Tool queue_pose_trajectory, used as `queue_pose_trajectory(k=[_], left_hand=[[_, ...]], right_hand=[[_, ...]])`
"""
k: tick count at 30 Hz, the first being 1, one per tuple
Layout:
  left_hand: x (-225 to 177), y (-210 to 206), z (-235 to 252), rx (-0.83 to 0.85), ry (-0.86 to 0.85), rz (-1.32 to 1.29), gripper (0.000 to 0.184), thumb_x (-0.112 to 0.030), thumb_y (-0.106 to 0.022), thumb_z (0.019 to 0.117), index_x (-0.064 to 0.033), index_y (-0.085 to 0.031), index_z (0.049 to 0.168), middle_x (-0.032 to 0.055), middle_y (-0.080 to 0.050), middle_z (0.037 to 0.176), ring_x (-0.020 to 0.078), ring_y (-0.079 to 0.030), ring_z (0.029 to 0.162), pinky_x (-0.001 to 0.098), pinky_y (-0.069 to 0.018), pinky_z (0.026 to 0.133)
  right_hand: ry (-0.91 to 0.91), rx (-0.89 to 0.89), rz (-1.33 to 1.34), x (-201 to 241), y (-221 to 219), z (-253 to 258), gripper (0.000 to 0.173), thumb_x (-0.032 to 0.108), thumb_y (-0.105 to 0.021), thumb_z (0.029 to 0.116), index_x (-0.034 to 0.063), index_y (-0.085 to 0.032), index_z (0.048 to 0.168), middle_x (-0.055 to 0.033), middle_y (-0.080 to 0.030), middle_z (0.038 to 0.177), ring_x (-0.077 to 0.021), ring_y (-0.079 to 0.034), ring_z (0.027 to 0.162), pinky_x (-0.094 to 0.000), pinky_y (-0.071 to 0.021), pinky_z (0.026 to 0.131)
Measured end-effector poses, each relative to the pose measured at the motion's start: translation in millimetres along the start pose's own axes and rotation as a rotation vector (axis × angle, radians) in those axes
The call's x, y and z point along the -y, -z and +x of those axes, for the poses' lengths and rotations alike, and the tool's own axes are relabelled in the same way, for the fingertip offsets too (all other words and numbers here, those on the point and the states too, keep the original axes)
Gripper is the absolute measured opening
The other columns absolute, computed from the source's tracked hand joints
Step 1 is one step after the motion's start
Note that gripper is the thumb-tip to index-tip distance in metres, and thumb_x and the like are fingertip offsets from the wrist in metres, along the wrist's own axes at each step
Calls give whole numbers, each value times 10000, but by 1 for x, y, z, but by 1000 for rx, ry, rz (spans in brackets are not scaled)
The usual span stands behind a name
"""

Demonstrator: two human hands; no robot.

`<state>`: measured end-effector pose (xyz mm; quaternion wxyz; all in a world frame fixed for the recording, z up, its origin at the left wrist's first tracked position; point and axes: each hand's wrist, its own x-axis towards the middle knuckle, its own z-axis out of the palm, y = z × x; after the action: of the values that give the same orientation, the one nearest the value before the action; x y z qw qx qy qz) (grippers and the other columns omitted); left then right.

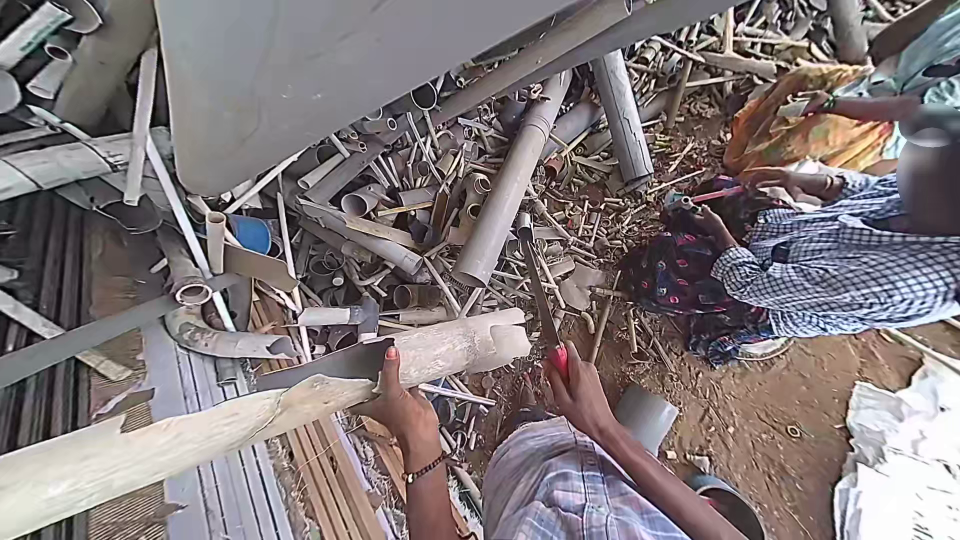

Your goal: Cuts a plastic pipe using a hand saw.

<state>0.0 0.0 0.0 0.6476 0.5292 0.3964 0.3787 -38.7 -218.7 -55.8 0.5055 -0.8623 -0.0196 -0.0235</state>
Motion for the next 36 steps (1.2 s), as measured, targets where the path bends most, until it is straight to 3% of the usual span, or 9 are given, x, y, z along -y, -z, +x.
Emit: queue_pose_trajectory(k=[3,6,10,13,15,19,22,29,36], left_hand=[[3,-1,-13,10,82,62,876,-148,-764,895,-112,-215,1577,211,-464,1468,322,-525,1290,556,-515,960],[2,-3,-31,101,199,48,714,-161,-676,972,-125,-269,1557,178,-490,1447,276,-553,1258,507,-530,956],[-14,20,-30,415,368,-94,507,-347,-350,1083,-110,-261,1522,124,-484,1427,249,-543,1258,508,-496,983],[-12,44,-18,540,371,-211,786,-418,-872,659,-89,-482,1257,18,-709,1072,147,-710,982,383,-611,833],[-10,46,-20,552,387,-205,791,-293,-969,475,-98,-557,1121,-25,-735,909,101,-730,839,329,-630,748],[-1,31,-34,546,338,-183,496,-29,-737,644,-50,-540,1098,-2,-727,865,93,-726,791,316,-635,725],[10,26,-43,499,288,-162,499,-49,-721,687,-27,-517,1142,11,-714,898,100,-721,819,325,-636,746],[20,20,-42,484,148,-72,574,-211,-700,810,23,-450,1270,41,-686,1046,156,-729,905,420,-650,784],[12,-3,-58,249,202,53,459,-237,-506,1056,-60,-380,1459,121,-555,1294,185,-640,1099,413,-592,862]], right_hand=[[129,-47,-43,6,-3,26,475,295,-761,862,-110,-660,1088,-243,-699,1018,-409,-684,979,-553,-544,858],[110,263,7,11,2,49,854,331,-897,736,-122,-531,1360,-294,-590,1392,-467,-478,1395,-654,-261,1186],[102,409,101,23,24,66,830,317,-914,696,-120,-527,1286,-234,-679,1031,-334,-662,988,-519,-481,944],[4,498,396,31,43,74,815,275,-921,669,-25,-525,1316,-24,-703,1086,-26,-650,951,-228,-537,880],[-3,487,501,37,43,77,608,183,-869,735,4,-529,1207,41,-713,1015,45,-655,864,-155,-542,798],[83,228,111,45,31,70,432,370,-606,998,-55,-657,1058,-94,-627,771,-188,-607,700,-403,-501,686],[-65,229,86,47,37,44,427,407,-427,1073,14,-591,1067,15,-478,643,-104,-508,544,-319,-458,553],[-469,321,362,25,12,27,348,334,-364,1117,33,-506,1219,-6,-480,698,-108,-508,514,-306,-501,521],[-96,517,128,60,-26,-5,428,344,-419,1094,-46,-525,1235,-144,-615,745,-324,-664,704,-504,-549,677]])
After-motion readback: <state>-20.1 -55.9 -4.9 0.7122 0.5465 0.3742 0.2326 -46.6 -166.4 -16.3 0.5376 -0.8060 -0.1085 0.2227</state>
